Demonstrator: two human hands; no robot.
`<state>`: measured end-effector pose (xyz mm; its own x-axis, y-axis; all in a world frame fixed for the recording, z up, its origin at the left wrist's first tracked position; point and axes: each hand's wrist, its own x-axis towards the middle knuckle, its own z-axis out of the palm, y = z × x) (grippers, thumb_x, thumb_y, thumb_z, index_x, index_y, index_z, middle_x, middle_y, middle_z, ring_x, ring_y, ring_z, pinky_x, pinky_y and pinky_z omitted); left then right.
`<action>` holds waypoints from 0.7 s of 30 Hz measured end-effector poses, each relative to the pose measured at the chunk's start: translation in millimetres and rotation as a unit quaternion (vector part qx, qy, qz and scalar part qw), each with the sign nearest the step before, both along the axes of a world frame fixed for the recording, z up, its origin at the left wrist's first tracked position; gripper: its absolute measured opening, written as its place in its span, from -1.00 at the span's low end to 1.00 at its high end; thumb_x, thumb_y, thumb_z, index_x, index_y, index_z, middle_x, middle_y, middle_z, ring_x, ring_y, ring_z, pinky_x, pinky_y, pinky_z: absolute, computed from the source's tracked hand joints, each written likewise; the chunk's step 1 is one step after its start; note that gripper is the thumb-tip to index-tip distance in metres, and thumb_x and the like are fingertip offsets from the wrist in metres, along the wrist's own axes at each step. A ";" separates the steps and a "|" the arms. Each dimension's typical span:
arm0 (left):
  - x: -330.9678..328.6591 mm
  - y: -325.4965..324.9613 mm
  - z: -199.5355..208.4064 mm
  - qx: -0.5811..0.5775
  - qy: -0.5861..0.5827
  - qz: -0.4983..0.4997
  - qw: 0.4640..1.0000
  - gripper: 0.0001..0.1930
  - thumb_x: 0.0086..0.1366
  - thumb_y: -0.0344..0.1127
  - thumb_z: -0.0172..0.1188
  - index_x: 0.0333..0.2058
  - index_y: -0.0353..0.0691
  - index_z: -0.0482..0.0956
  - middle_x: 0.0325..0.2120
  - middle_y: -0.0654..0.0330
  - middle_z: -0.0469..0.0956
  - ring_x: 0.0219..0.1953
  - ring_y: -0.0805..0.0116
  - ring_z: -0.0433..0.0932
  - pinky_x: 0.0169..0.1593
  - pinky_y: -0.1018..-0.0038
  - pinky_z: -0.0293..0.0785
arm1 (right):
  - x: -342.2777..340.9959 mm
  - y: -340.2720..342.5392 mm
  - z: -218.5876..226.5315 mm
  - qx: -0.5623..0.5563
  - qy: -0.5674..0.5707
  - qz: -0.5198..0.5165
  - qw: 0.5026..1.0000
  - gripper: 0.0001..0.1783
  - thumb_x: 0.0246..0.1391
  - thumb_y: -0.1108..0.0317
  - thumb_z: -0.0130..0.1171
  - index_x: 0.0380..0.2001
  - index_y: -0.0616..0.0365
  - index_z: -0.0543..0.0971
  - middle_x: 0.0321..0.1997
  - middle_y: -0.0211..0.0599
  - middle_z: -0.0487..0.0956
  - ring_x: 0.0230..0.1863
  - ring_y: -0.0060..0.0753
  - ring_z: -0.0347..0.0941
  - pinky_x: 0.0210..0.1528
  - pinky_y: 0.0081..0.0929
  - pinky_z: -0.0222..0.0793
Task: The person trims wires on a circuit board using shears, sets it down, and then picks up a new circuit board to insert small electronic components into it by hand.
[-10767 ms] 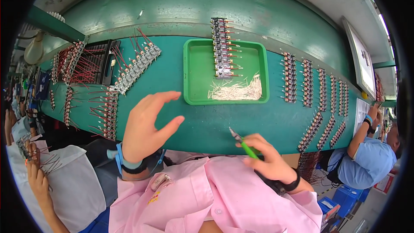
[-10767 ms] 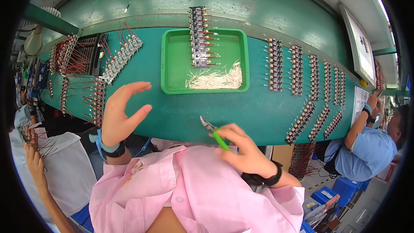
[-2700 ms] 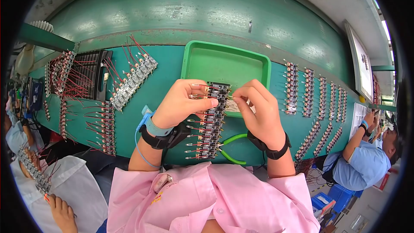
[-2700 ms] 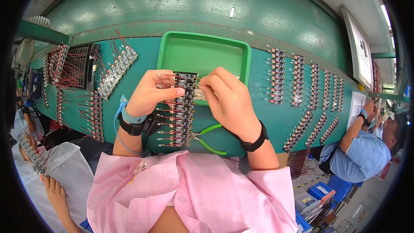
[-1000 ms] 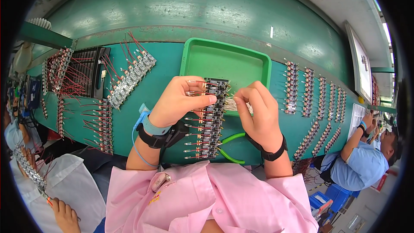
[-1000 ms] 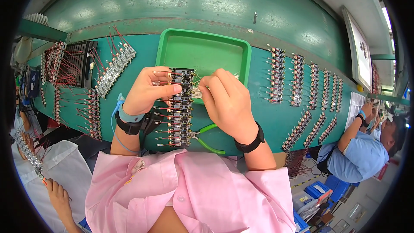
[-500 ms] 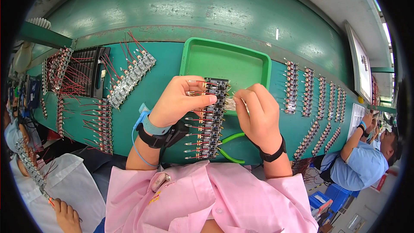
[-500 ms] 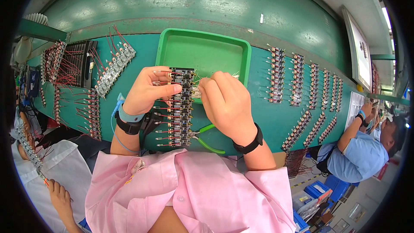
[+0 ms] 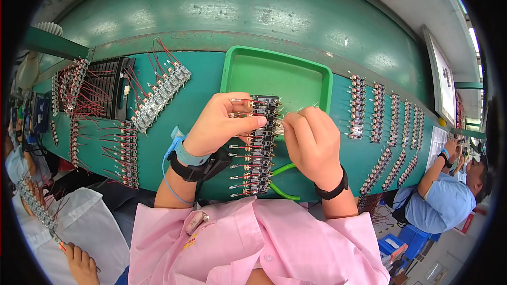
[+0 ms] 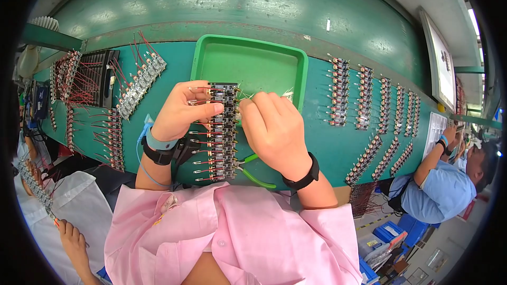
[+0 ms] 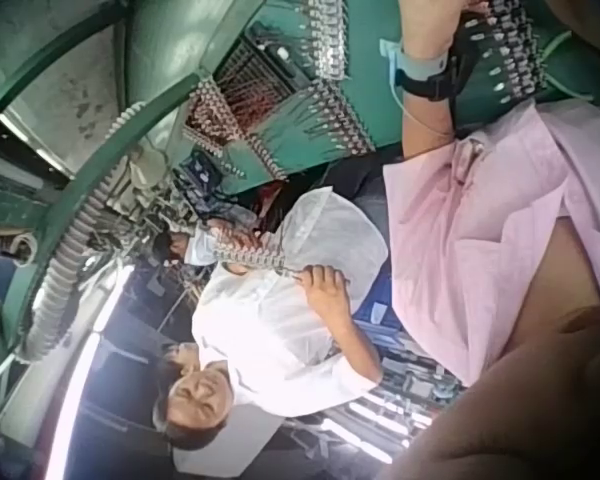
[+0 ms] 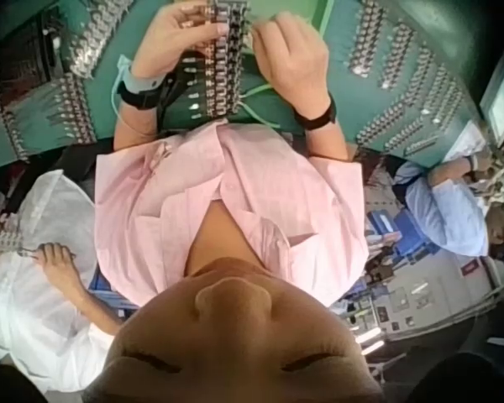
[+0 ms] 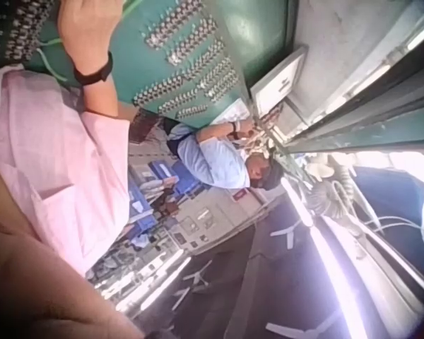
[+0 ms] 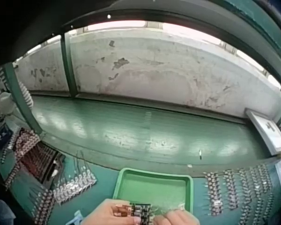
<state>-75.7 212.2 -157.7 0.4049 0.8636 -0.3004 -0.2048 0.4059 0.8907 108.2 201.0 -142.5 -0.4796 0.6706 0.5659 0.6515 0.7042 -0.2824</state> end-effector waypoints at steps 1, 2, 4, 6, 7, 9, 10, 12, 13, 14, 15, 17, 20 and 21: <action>-0.1 -0.1 0.0 0.001 0.000 0.000 1.000 -0.76 0.01 -0.50 0.16 -0.26 -0.32 0.48 -0.47 0.27 0.52 -0.51 0.63 0.43 -0.54 0.71 0.36 | -0.2 -0.2 0.3 -0.004 0.001 -0.003 1.000 -0.82 -0.32 0.64 0.14 -0.54 0.26 0.40 -0.61 -0.25 0.30 -0.62 -0.27 0.25 -0.61 -0.44 0.17; -0.2 -0.3 0.2 0.001 0.000 0.000 1.000 -0.76 0.01 -0.50 0.16 -0.26 -0.32 0.48 -0.47 0.27 0.52 -0.51 0.63 0.43 -0.54 0.71 0.36 | -0.3 -0.4 0.7 -0.009 0.003 -0.006 1.000 -0.82 -0.31 0.65 0.13 -0.54 0.26 0.39 -0.61 -0.25 0.30 -0.62 -0.26 0.25 -0.61 -0.44 0.17; -0.3 -0.9 0.5 -0.002 -0.002 -0.002 1.000 -0.79 0.04 -0.45 0.16 -0.30 -0.33 0.48 -0.48 0.27 0.50 -0.52 0.63 0.43 -0.53 0.70 0.39 | -0.2 -0.6 0.4 -0.013 0.004 -0.009 1.000 -0.82 -0.31 0.66 0.13 -0.54 0.27 0.39 -0.61 -0.24 0.30 -0.62 -0.26 0.25 -0.61 -0.44 0.17; -0.7 -1.6 0.3 -0.003 -0.003 -0.003 1.000 -0.80 0.05 -0.42 0.17 -0.31 -0.34 0.48 -0.49 0.27 0.50 -0.53 0.63 0.42 -0.53 0.69 0.40 | 0.6 -0.1 -2.3 -0.037 0.026 -0.013 0.999 -0.82 -0.30 0.67 0.11 -0.53 0.28 0.38 -0.61 -0.23 0.30 -0.62 -0.25 0.25 -0.62 -0.45 0.16; -0.8 -1.7 -0.5 -0.009 -0.008 -0.003 1.000 -0.78 0.04 -0.44 0.17 -0.28 -0.34 0.47 -0.48 0.27 0.50 -0.52 0.63 0.43 -0.53 0.69 0.40 | 0.9 0.3 -3.5 -0.050 0.037 -0.015 0.998 -0.82 -0.29 0.68 0.11 -0.53 0.28 0.38 -0.61 -0.22 0.29 -0.62 -0.25 0.25 -0.62 -0.45 0.16; -1.0 -1.9 -2.0 -0.020 -0.020 -0.004 1.000 -0.71 0.01 -0.50 0.17 -0.22 -0.34 0.46 -0.46 0.27 0.52 -0.52 0.62 0.43 -0.52 0.69 0.39 | 0.9 2.1 -5.5 -0.060 0.046 -0.012 0.997 -0.81 -0.29 0.69 0.10 -0.52 0.29 0.37 -0.60 -0.22 0.29 -0.62 -0.24 0.25 -0.63 -0.45 0.15; -1.2 -1.8 -2.4 -0.020 -0.020 -0.004 1.000 -0.71 0.01 -0.50 0.17 -0.22 -0.34 0.46 -0.46 0.27 0.52 -0.52 0.62 0.43 -0.52 0.69 0.39 | 0.9 3.0 -6.3 -0.070 0.054 -0.010 0.996 -0.81 -0.29 0.70 0.09 -0.52 0.29 0.37 -0.60 -0.21 0.29 -0.62 -0.24 0.25 -0.63 -0.46 0.15; -1.7 -1.4 -3.2 -0.026 -0.016 -0.022 0.999 -0.72 0.01 -0.50 0.17 -0.23 -0.35 0.46 -0.47 0.26 0.52 -0.51 0.62 0.44 -0.52 0.69 0.40 | 1.1 3.6 -7.1 -0.081 0.063 -0.008 0.995 -0.81 -0.28 0.70 0.09 -0.51 0.30 0.36 -0.60 -0.20 0.29 -0.62 -0.24 0.25 -0.63 -0.46 0.15; -1.5 -1.2 -3.2 -0.029 -0.015 -0.032 0.999 -0.72 0.01 -0.50 0.17 -0.23 -0.35 0.46 -0.47 0.26 0.52 -0.51 0.62 0.44 -0.52 0.69 0.41 | 1.2 3.6 -7.1 -0.080 0.065 -0.006 0.995 -0.81 -0.28 0.70 0.09 -0.51 0.29 0.36 -0.59 -0.20 0.29 -0.62 -0.25 0.26 -0.63 -0.46 0.15; -0.7 -0.9 -2.7 -0.029 -0.015 -0.032 0.999 -0.72 0.01 -0.50 0.17 -0.23 -0.35 0.46 -0.47 0.26 0.52 -0.51 0.62 0.44 -0.52 0.69 0.41 | 1.3 3.6 -7.2 -0.080 0.068 -0.005 0.994 -0.81 -0.28 0.71 0.08 -0.51 0.29 0.36 -0.59 -0.20 0.30 -0.62 -0.25 0.26 -0.63 -0.45 0.15; 0.7 -0.7 -1.6 -0.028 -0.016 -0.034 0.999 -0.76 0.02 -0.47 0.18 -0.27 -0.34 0.47 -0.48 0.26 0.51 -0.51 0.62 0.44 -0.52 0.68 0.41 | 1.5 3.7 -7.3 -0.080 0.070 -0.003 0.994 -0.81 -0.27 0.71 0.08 -0.51 0.29 0.36 -0.59 -0.20 0.30 -0.62 -0.26 0.26 -0.63 -0.45 0.16; 2.7 -0.6 -0.1 -0.026 -0.019 -0.038 0.999 -0.82 0.04 -0.40 0.19 -0.36 -0.32 0.48 -0.50 0.28 0.50 -0.52 0.61 0.44 -0.52 0.67 0.43 | 2.1 3.5 -9.2 -0.086 0.078 -0.001 0.993 -0.82 -0.26 0.70 0.07 -0.51 0.29 0.35 -0.59 -0.21 0.30 -0.63 -0.28 0.25 -0.63 -0.46 0.15; 2.9 -0.5 -0.4 -0.026 -0.014 -0.040 0.999 -0.82 0.04 -0.39 0.19 -0.36 -0.32 0.48 -0.50 0.28 0.50 -0.52 0.61 0.44 -0.52 0.67 0.43 | 2.3 2.4 -10.5 -0.097 0.095 0.002 0.991 -0.84 -0.23 0.70 0.06 -0.51 0.29 0.35 -0.59 -0.22 0.29 -0.63 -0.32 0.24 -0.62 -0.49 0.15; 2.9 -0.3 -0.5 -0.025 -0.012 -0.041 0.999 -0.82 0.04 -0.39 0.19 -0.36 -0.32 0.48 -0.50 0.28 0.50 -0.52 0.61 0.45 -0.52 0.66 0.43 | 2.1 1.6 -9.2 -0.117 0.119 -0.006 0.986 -0.85 -0.21 0.69 0.05 -0.52 0.29 0.35 -0.59 -0.24 0.29 -0.63 -0.35 0.23 -0.61 -0.51 0.14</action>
